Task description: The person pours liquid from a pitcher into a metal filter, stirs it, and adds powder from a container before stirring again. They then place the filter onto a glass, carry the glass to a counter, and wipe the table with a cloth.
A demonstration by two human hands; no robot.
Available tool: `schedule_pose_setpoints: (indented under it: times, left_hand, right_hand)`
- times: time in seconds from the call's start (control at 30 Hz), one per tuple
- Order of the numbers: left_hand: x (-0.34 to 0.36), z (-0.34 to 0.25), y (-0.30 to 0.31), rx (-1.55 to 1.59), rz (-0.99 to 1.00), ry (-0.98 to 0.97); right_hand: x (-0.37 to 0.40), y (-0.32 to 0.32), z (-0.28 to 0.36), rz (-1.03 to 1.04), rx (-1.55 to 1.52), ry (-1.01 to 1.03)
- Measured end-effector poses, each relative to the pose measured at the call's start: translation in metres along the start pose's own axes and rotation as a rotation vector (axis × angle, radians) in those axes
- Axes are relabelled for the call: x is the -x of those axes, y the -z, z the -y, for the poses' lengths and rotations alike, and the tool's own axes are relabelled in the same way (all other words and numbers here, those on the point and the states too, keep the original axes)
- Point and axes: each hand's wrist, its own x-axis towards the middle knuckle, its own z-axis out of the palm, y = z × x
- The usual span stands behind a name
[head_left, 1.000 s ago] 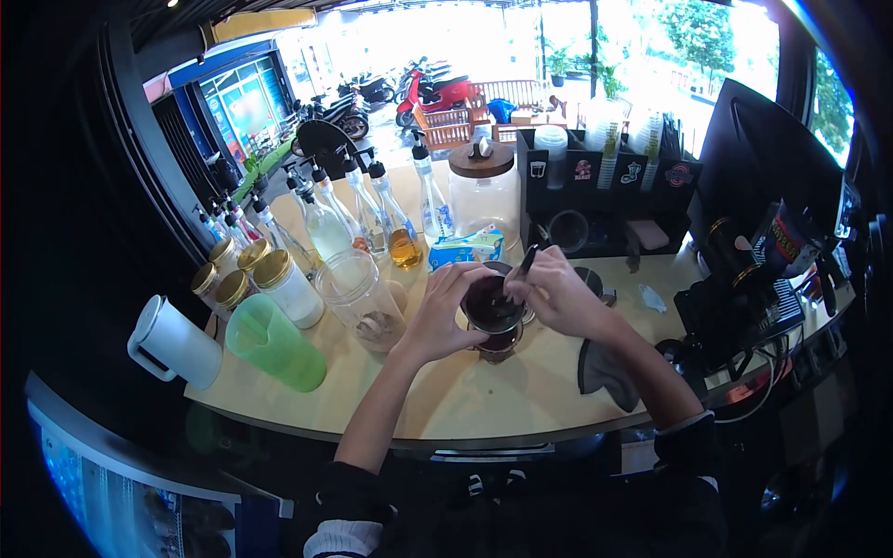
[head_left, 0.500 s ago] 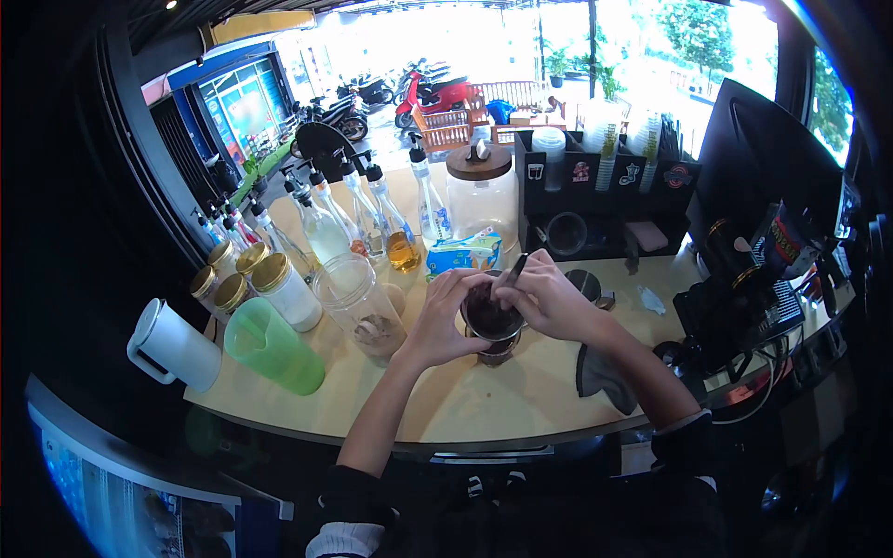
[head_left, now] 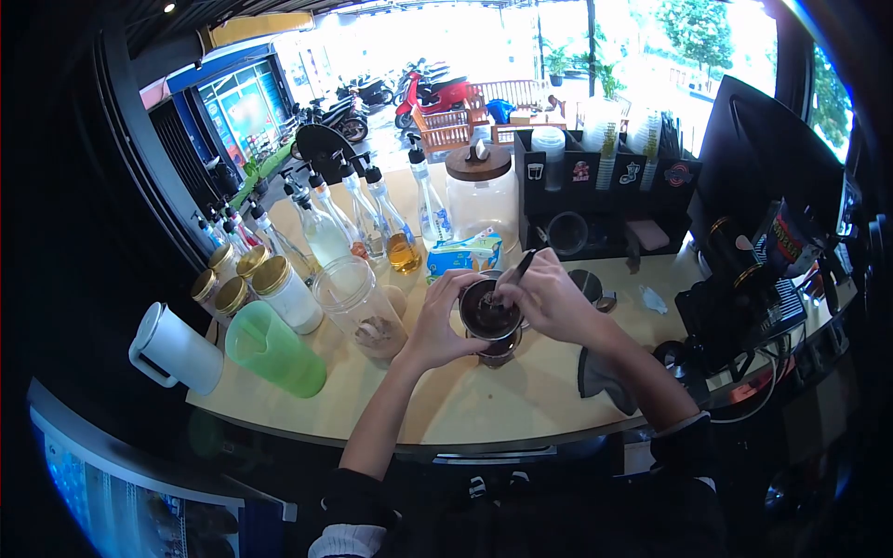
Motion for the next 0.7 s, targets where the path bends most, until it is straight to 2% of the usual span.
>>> schedule_pose_setpoints:
  times: [0.4, 0.53, 0.63, 0.7]
  left_hand:
    - [0.004, 0.004, -0.011, -0.017, -0.101, -0.036]
    - [0.009, 0.010, -0.019, 0.026, -0.146, -0.002]
    - [0.009, 0.006, -0.020, 0.026, -0.160, 0.011]
    - [0.008, 0.004, -0.019, 0.017, -0.165, 0.016]
  right_hand:
    - [0.006, -0.017, 0.007, -0.089, 0.081, 0.060]
    - [0.007, -0.014, 0.020, -0.146, 0.148, 0.026]
    - [0.005, -0.016, 0.024, -0.150, 0.168, -0.086]
    - [0.008, -0.022, 0.022, -0.151, 0.136, 0.033]
